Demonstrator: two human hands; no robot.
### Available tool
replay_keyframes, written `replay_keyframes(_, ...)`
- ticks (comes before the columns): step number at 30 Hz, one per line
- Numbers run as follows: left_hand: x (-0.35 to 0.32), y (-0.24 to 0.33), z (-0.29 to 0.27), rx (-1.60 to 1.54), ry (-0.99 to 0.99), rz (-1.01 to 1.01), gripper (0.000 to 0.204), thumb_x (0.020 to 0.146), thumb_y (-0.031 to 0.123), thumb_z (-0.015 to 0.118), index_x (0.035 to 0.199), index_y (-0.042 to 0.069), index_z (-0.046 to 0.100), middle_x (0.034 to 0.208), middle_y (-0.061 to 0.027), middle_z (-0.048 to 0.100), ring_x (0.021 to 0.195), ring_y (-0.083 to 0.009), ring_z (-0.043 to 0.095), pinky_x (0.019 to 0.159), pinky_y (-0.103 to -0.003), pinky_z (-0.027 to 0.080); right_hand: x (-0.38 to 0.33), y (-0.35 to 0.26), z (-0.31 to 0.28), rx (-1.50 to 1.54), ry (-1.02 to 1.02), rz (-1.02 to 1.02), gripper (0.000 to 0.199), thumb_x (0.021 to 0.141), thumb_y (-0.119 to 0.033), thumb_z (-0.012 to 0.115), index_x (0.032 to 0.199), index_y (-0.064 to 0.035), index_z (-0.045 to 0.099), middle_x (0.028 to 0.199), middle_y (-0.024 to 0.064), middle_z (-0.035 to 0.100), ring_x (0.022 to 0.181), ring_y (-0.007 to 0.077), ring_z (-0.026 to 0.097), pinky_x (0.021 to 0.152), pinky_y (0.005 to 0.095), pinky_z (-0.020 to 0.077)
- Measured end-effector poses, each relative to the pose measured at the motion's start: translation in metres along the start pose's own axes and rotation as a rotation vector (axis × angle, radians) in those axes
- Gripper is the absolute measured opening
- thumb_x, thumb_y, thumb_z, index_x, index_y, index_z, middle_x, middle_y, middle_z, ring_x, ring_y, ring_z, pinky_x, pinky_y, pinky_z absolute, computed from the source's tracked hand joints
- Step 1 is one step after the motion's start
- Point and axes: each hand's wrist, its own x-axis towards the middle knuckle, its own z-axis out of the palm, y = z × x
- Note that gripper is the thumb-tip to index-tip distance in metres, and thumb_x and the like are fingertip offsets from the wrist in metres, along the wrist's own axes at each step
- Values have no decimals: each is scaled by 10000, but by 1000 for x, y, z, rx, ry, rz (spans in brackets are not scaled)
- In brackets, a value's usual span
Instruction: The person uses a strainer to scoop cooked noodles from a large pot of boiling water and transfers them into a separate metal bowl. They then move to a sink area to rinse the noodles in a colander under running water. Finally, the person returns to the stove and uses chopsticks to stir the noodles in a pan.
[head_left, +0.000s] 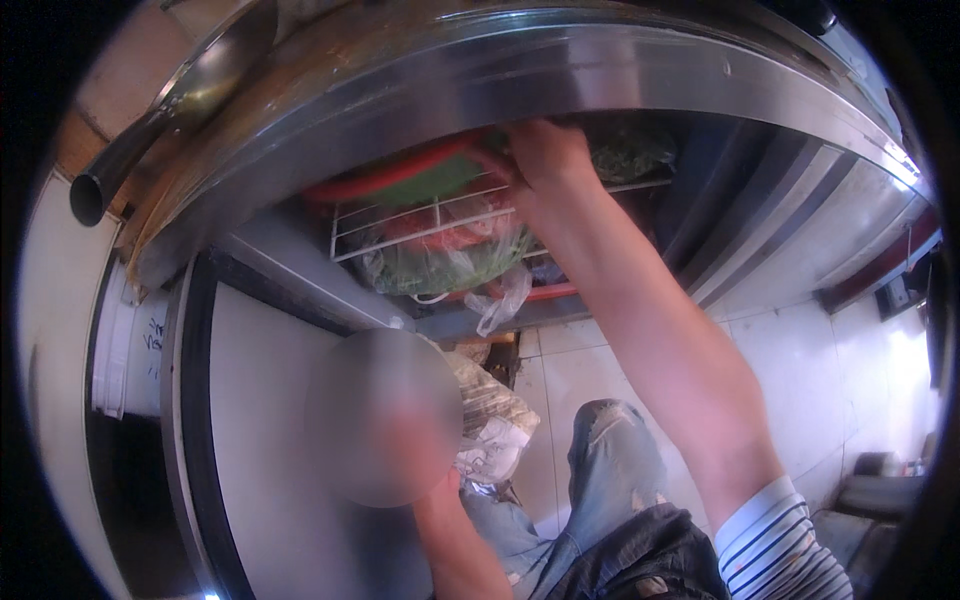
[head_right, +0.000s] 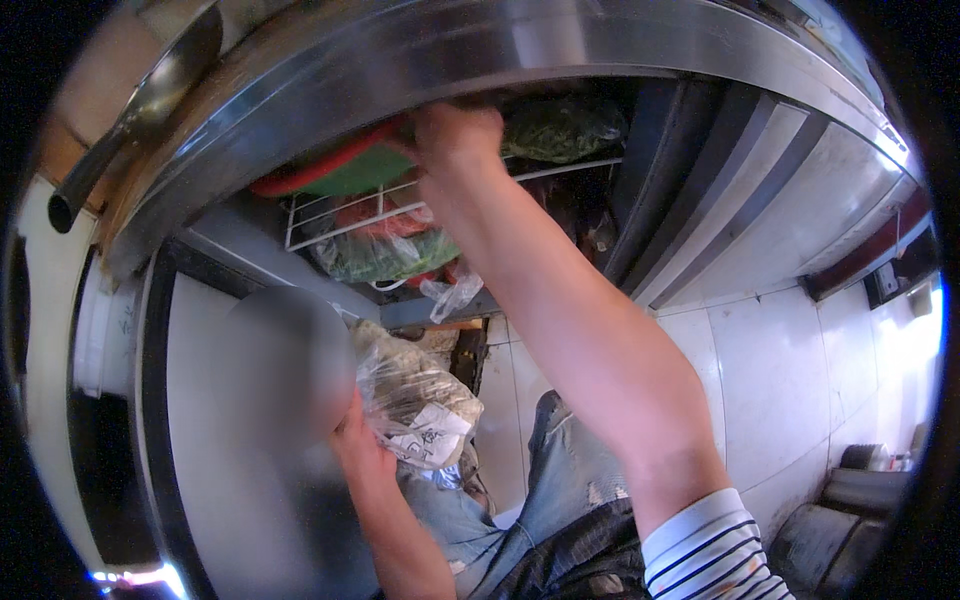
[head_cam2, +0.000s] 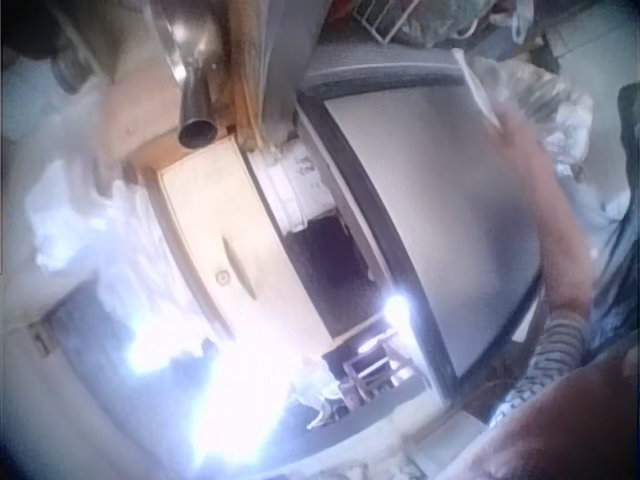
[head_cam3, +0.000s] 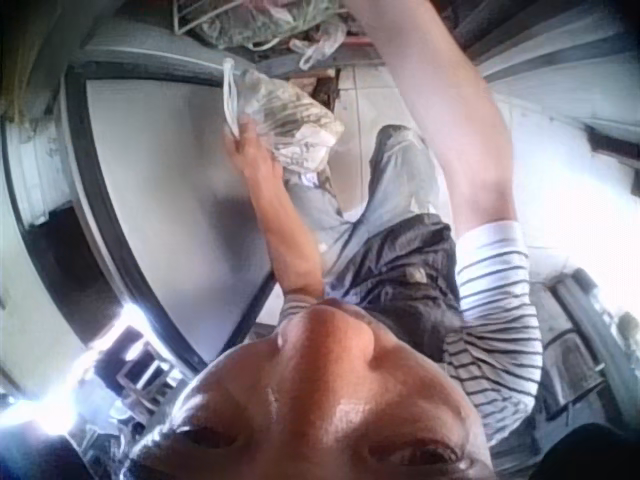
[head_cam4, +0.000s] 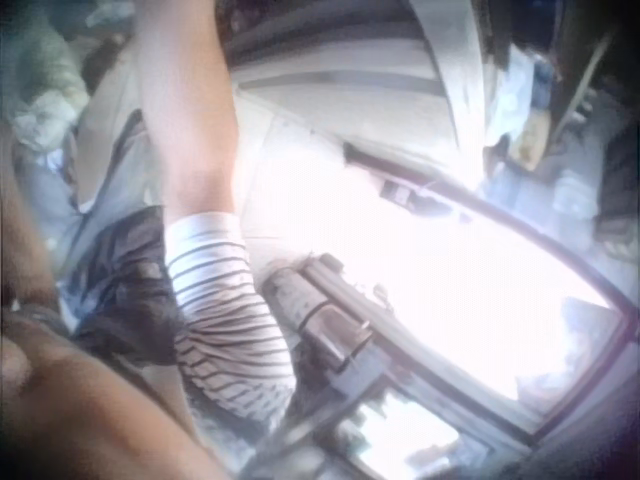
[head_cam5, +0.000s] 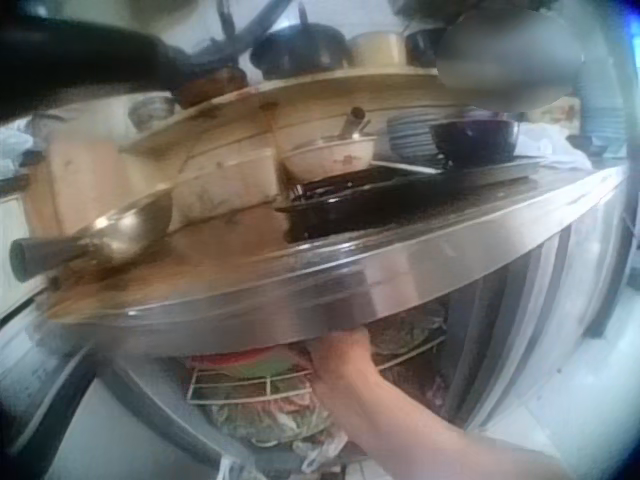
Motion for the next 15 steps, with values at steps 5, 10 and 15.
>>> replay_keyframes(5, -12, 4, 9, 1, -78, 58, 338, 842, 94, 590, 1162, 48, 491, 1145, -90, 525, 994, -214, 537, 799, -360, 484, 103, 32, -44, 504, -337, -122, 285, 871, -184, 520, 1125, -60, 486, 1063, 56, 562, 911, 204, 566, 694, 353, 501)
replay_keyframes(10, 2, 26, 12, 19, 14, 73, 355, 853, 159, 597, 1176, 70, 483, 1113, -97, 538, 955, -196, 546, 756, -336, 486, 112, 21, -4, -108, -52, -89, 270, 865, -150, 508, 1113, -44, 495, 1033, 69, 576, 916, 191, 569, 693, 343, 495)
replay_keyframes(15, 2, 30, 34, 1, -171, 56, 490, 866, 229, 579, 1275, 53, 373, 1127, -128, 513, 953, -214, 541, 751, -344, 481, 96, 4, -39, -753, 99, -83, 258, 858, -117, 495, 1100, -27, 505, 1003, 81, 591, 922, 177, 571, 692, 333, 488)
